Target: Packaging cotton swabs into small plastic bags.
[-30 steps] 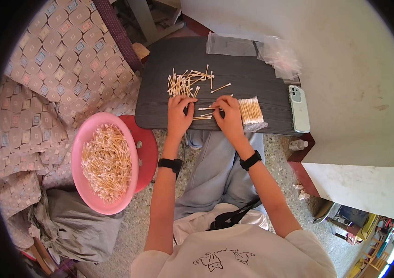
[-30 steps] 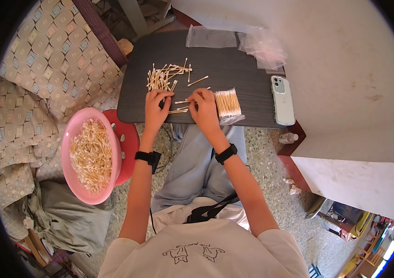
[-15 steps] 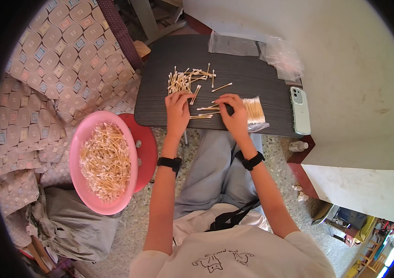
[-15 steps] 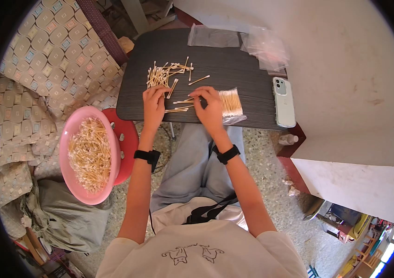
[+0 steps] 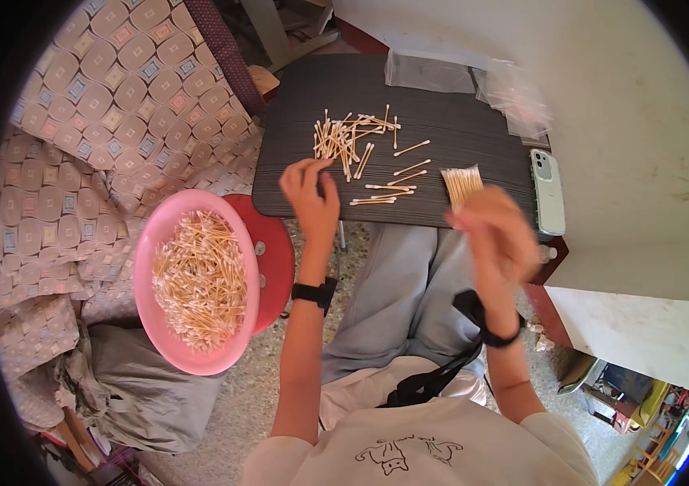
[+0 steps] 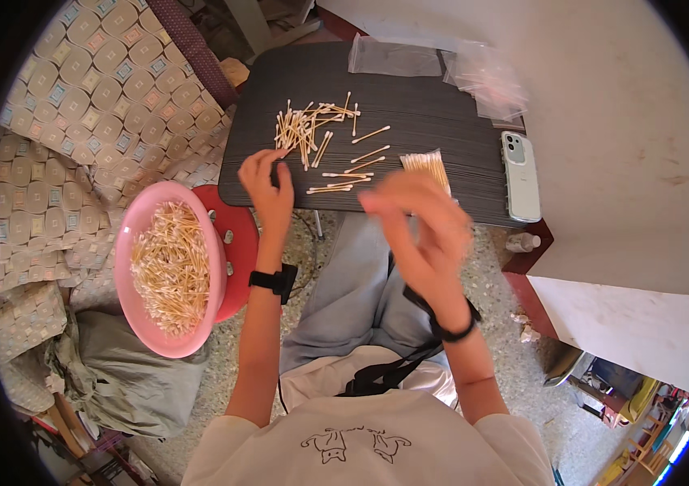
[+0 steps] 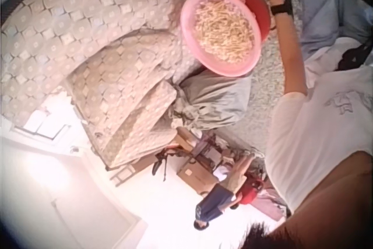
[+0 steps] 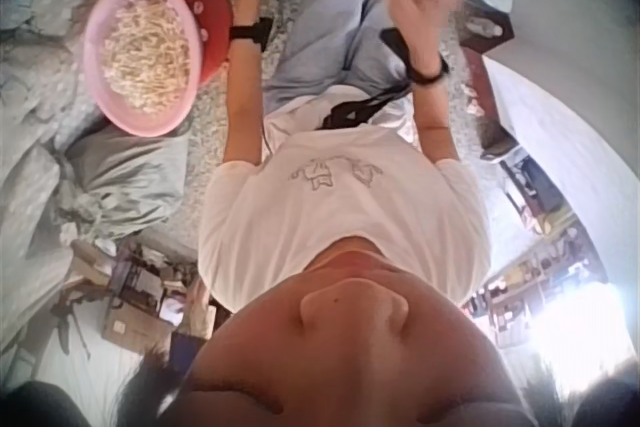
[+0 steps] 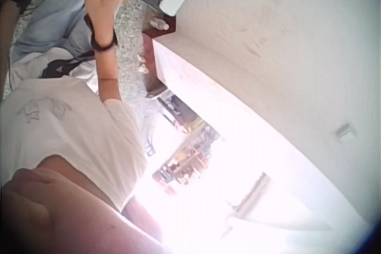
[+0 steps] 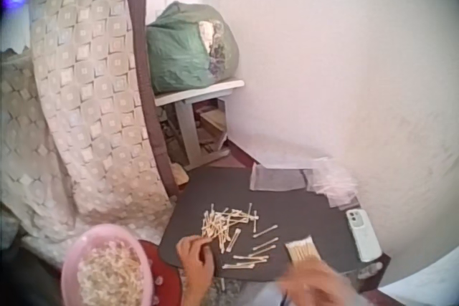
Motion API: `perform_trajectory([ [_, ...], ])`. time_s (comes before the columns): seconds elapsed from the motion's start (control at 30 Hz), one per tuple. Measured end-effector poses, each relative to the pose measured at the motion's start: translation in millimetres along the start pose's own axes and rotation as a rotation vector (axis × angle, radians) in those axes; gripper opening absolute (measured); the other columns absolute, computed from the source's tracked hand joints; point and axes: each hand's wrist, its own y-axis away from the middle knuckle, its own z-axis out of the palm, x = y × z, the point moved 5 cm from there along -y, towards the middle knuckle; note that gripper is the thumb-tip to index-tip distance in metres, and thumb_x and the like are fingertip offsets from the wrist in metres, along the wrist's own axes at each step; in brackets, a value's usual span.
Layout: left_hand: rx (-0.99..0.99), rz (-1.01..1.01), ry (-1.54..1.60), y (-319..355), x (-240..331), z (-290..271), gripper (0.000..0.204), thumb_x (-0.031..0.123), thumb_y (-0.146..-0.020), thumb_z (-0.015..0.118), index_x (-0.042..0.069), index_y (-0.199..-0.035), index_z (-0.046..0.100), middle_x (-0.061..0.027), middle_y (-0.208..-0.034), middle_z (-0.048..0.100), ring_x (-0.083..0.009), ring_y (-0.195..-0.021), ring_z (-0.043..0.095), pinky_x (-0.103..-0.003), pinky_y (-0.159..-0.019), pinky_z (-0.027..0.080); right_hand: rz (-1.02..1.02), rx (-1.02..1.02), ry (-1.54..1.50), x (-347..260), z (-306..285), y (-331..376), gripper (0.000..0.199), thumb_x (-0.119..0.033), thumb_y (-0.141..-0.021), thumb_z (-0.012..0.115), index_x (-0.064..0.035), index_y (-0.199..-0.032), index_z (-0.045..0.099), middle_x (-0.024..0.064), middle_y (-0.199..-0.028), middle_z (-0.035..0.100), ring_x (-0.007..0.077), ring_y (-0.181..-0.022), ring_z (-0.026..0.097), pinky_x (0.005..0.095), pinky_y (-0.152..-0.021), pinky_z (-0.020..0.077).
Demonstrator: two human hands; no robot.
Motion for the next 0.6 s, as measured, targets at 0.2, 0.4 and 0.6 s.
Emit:
perform_trajectory([
  [0.2, 0.107, -0.225, -0.502, 4.3, -64.4, -36.3, 0.039, 0.019, -0.083, 0.064, 0.014, -0.121, 0.057, -0.011, -0.121, 0.053, -0.0351, -0.116, 0.045, -0.052, -0.1, 0.033, -0.109, 1.128, -0.079, -118.9, -87.2, 87.9, 0.05, -0.028, -0.072, 0.077, -0.0169, -0.117, 0.057, 0.0051, -0.097, 0.061, 0.0212, -0.088, 0.062, 0.0325, -0.081, 0.0491],
  [0.4, -0.021, -0.52, -0.399, -12.2, -99.7, -35.6, 0.047, 0.031, -0.091, 0.058, 0.006, -0.13, 0.049, -0.0211, -0.119, 0.059, -0.0411, -0.104, 0.058, -0.05, -0.093, 0.042, -0.33, 0.599, -0.415, -163.9, -71.6, 53.3, 0.035, -0.01, -0.079, 0.066, -0.0074, -0.113, 0.055, 0.0082, -0.099, 0.056, 0.0205, -0.079, 0.058, 0.0324, -0.069, 0.0475],
  [0.6, -0.063, -0.483, -0.308, -7.3, -104.3, -35.1, 0.05, 0.039, -0.096, 0.052, -0.005, -0.12, 0.055, -0.0291, -0.102, 0.066, -0.0452, -0.096, 0.063, -0.046, -0.082, 0.049, -0.509, 0.002, -0.73, -219.6, -55.4, 33.4, 0.023, 0.007, -0.087, 0.056, 0.002, -0.109, 0.054, 0.0113, -0.101, 0.051, 0.0198, -0.071, 0.054, 0.0324, -0.057, 0.046],
])
